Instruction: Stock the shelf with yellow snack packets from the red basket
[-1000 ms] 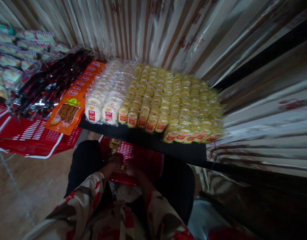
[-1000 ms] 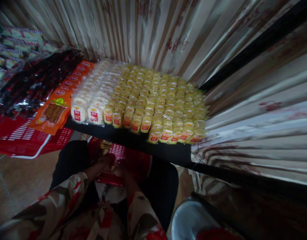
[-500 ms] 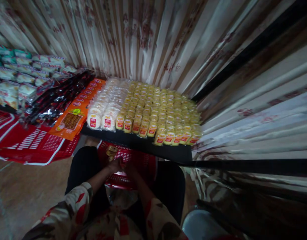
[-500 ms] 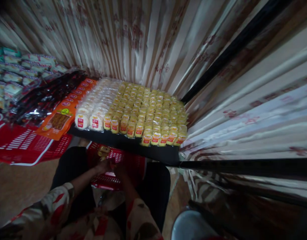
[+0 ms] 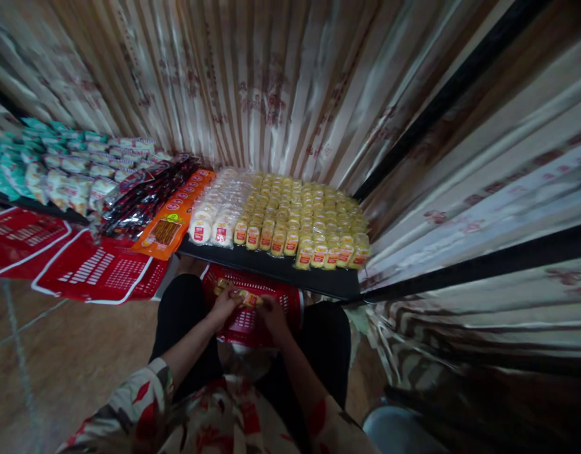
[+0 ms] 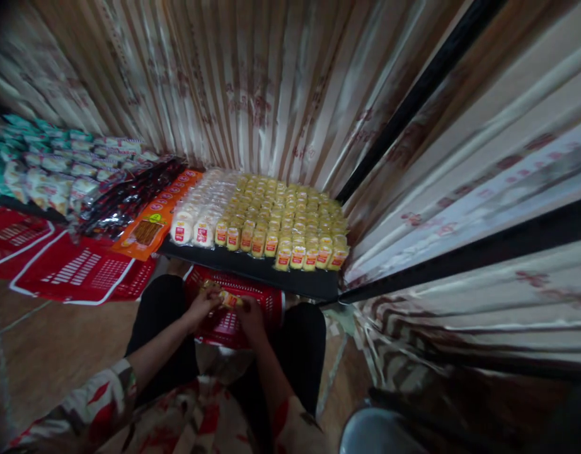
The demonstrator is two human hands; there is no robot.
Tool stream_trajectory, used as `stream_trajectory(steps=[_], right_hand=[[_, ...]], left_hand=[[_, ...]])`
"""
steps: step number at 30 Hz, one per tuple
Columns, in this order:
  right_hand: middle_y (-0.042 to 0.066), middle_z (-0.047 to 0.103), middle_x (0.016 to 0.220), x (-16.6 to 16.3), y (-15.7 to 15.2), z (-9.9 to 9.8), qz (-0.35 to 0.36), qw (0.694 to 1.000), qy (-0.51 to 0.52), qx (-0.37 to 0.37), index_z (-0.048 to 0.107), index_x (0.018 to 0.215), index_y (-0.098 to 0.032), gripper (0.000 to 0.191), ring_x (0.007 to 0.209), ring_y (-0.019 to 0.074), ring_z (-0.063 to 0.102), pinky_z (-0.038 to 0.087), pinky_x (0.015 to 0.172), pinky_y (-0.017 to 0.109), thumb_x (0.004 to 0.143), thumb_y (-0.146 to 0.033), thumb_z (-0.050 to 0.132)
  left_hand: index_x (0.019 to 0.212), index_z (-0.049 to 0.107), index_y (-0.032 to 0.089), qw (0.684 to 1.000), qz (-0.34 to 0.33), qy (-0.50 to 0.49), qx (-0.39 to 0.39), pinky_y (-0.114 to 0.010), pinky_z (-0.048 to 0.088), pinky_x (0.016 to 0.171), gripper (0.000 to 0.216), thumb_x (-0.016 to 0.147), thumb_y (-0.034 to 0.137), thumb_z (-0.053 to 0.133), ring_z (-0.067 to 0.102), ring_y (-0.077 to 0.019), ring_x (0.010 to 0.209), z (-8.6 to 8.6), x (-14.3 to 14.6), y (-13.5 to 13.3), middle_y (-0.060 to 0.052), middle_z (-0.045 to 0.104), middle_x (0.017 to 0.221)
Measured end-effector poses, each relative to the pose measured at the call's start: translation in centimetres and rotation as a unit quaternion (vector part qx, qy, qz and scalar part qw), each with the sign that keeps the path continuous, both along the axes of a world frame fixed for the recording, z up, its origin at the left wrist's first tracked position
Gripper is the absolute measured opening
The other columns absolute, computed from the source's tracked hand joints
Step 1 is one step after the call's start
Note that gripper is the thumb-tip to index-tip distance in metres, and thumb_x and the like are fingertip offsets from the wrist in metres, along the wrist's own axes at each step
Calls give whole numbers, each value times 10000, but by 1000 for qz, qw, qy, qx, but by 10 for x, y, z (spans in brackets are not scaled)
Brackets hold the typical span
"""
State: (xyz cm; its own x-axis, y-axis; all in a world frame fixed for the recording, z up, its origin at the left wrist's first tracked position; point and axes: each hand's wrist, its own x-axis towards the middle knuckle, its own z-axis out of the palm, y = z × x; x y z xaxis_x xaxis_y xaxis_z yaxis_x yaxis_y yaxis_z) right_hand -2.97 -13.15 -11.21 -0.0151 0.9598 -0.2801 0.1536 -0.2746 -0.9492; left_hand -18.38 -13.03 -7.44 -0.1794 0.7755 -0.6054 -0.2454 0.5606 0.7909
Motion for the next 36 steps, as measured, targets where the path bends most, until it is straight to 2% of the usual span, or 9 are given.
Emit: stream_trajectory(steps=[4,9,12,16,20,22,25,29,36], right_hand=[[54,671,859,1,-7,11,-35,999,23,27,563,841,-204,204,804,203,639,497,765,355,653,-285,568],[33,663,785,0,-8,22,-46,996,54,59,519,819,-209,174,714,173,651,525,683,317,663,-285,539],[20,651,735,1,-7,29,-44,994,55,82,498,780,-214,155,666,163,641,527,637,297,659,-292,557],[33,657,787,9,-9,46,-30,993,43,109,534,817,-206,142,699,160,642,529,665,294,708,-294,557],[75,629,947,23,-6,74,-32,976,-95,191,593,979,-192,228,799,171,623,520,732,316,790,-265,490],[93,601,1008,32,0,87,-48,946,-191,257,599,1054,-194,285,881,185,600,505,793,339,827,-245,434],[107,573,1068,48,15,99,-58,909,-260,321,571,1163,-196,360,989,196,562,473,877,357,857,-223,382],[111,568,1105,66,39,97,-44,888,-288,356,546,1217,-179,397,1058,198,527,439,942,366,868,-202,358],[107,570,1065,80,52,82,-66,887,-291,352,552,1216,-177,400,992,180,551,465,890,332,874,-209,348]], left_hand=[[877,577,149,998,-30,29,57,-220,461,641,338,601,234,753,581,-107,648,18,6,-3,15,594,698],[852,582,148,984,-78,89,137,-227,460,654,236,634,177,669,571,-114,680,38,12,2,8,602,732],[884,587,153,963,-136,151,176,-238,468,675,212,673,140,597,575,-123,707,48,16,9,-4,617,770],[1026,574,175,925,-187,250,216,-254,474,740,316,712,141,573,596,-130,775,66,23,22,-25,644,906],[1103,544,182,885,-204,330,256,-280,467,806,348,756,170,555,599,-143,850,87,36,36,-38,637,991],[1094,550,180,865,-214,351,287,-291,456,846,324,770,171,545,592,-149,893,95,43,44,-43,630,1025],[1081,563,172,845,-216,376,315,-300,442,877,299,783,167,536,581,-158,928,107,54,57,-52,626,1035],[1060,583,173,826,-210,411,323,-304,438,881,268,798,171,526,570,-167,944,118,68,73,-58,618,1031],[1104,594,155,817,-220,441,300,-312,438,874,305,814,185,502,576,-186,905,123,87,95,-91,589,1030]])
